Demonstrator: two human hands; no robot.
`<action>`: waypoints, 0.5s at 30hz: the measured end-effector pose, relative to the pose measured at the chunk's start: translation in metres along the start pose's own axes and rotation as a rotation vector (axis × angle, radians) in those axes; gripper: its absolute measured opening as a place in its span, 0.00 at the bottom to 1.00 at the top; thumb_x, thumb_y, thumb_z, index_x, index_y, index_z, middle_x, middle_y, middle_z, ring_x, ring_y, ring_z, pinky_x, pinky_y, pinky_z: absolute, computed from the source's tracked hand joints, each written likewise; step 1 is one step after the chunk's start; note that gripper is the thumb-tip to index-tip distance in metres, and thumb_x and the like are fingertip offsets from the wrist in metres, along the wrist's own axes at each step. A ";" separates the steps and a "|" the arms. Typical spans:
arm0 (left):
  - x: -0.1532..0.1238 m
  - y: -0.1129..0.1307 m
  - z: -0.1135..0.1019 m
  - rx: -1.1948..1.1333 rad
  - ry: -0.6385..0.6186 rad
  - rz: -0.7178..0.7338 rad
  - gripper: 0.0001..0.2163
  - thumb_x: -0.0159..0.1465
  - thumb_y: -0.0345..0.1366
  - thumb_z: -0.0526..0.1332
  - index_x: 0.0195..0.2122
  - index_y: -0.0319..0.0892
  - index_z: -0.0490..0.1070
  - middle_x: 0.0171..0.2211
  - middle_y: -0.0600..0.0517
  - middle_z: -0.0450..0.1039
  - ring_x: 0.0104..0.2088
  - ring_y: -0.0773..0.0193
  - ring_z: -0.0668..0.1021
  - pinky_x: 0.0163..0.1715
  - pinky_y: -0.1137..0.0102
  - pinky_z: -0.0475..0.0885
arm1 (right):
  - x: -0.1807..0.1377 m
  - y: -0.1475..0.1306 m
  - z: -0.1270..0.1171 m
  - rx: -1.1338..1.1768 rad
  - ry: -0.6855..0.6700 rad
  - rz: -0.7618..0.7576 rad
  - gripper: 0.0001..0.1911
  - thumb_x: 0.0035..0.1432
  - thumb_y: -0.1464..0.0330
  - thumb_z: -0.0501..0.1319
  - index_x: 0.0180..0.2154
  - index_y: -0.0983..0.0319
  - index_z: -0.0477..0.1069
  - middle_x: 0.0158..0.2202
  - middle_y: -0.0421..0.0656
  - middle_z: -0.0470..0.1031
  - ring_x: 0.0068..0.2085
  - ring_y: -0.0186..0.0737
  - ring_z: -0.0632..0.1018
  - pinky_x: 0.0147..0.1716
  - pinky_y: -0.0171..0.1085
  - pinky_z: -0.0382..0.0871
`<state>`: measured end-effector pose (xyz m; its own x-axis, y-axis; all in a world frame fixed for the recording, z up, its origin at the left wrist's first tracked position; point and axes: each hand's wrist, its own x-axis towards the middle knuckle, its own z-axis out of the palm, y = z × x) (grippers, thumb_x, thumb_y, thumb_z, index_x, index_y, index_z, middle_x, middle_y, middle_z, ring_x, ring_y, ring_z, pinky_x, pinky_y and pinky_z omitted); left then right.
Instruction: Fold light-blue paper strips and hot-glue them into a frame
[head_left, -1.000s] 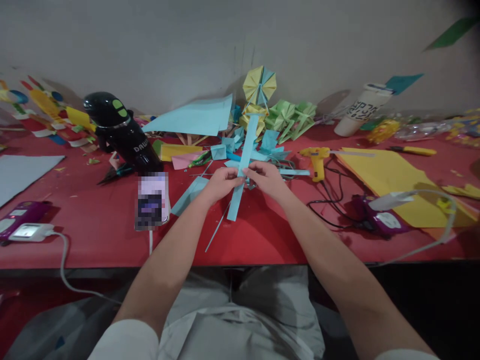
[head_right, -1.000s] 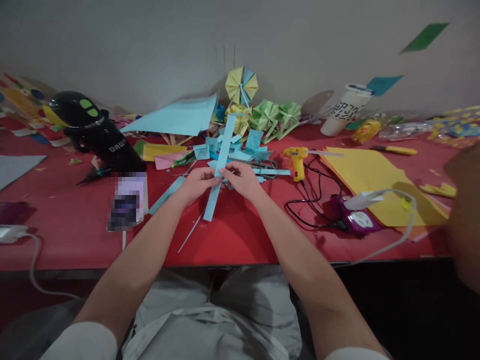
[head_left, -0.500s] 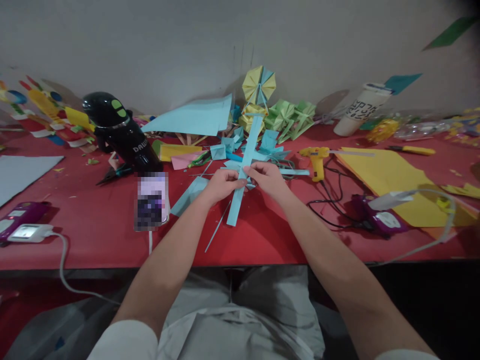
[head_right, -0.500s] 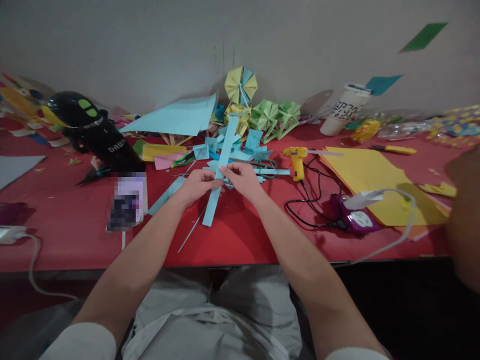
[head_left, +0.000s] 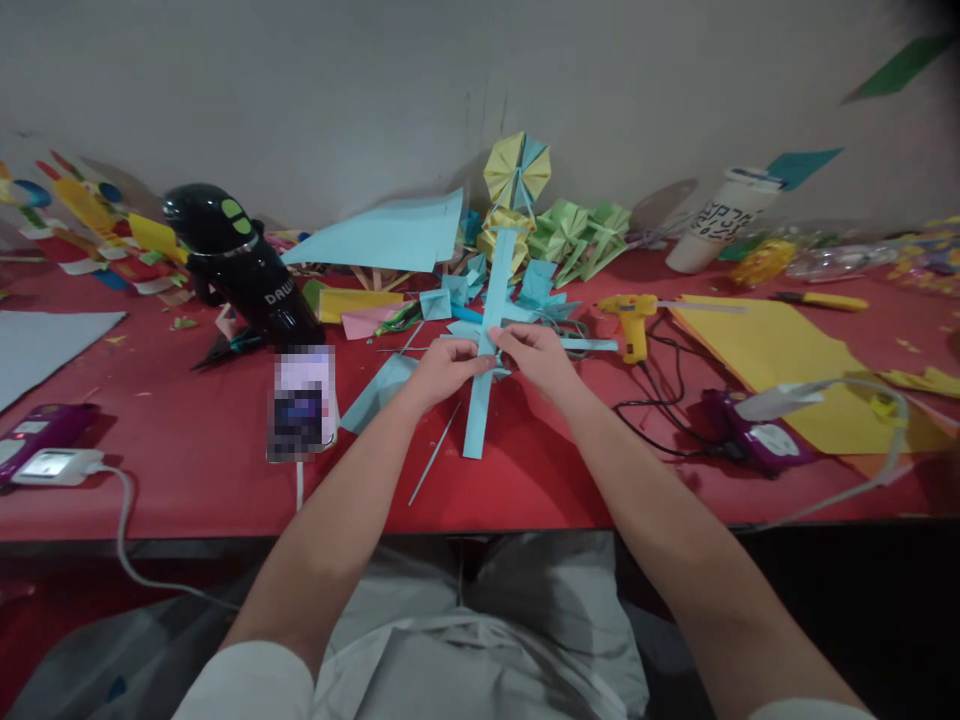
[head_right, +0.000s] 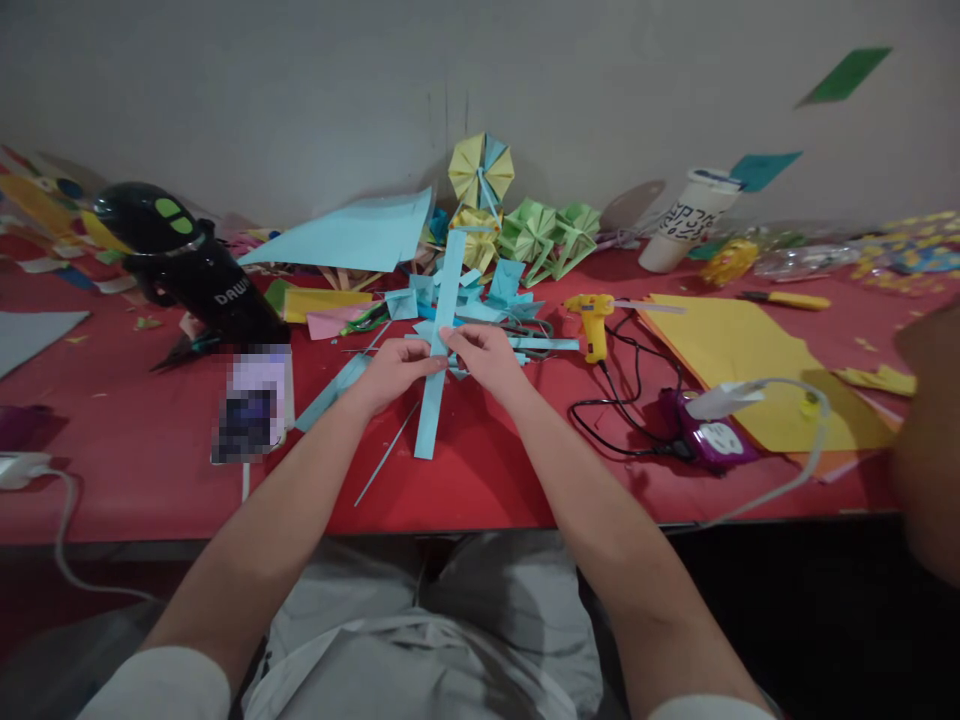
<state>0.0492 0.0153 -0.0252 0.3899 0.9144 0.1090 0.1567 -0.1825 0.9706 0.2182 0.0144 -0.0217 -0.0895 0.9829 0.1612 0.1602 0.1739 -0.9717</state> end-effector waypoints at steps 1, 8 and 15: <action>0.000 0.000 0.000 -0.005 -0.009 -0.007 0.18 0.55 0.45 0.66 0.18 0.41 0.61 0.19 0.58 0.56 0.23 0.70 0.60 0.27 0.70 0.54 | 0.001 0.001 0.000 0.013 0.012 0.007 0.27 0.49 0.44 0.65 0.22 0.62 0.70 0.16 0.36 0.63 0.20 0.31 0.63 0.21 0.34 0.56; -0.001 -0.001 0.003 0.009 -0.013 -0.037 0.19 0.57 0.47 0.66 0.20 0.41 0.62 0.19 0.58 0.55 0.23 0.70 0.59 0.26 0.70 0.52 | 0.001 0.000 -0.003 -0.021 0.028 -0.047 0.25 0.47 0.46 0.66 0.22 0.62 0.70 0.17 0.37 0.64 0.21 0.31 0.63 0.22 0.35 0.57; -0.001 0.002 0.003 -0.020 0.006 0.015 0.18 0.56 0.46 0.66 0.19 0.41 0.62 0.20 0.58 0.56 0.24 0.70 0.60 0.27 0.70 0.55 | -0.001 -0.003 -0.001 -0.006 0.039 -0.015 0.24 0.49 0.48 0.66 0.20 0.62 0.70 0.15 0.36 0.62 0.20 0.30 0.61 0.21 0.35 0.54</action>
<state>0.0518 0.0131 -0.0241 0.3862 0.9139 0.1248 0.1332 -0.1891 0.9729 0.2189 0.0129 -0.0182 -0.0533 0.9817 0.1829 0.1648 0.1893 -0.9680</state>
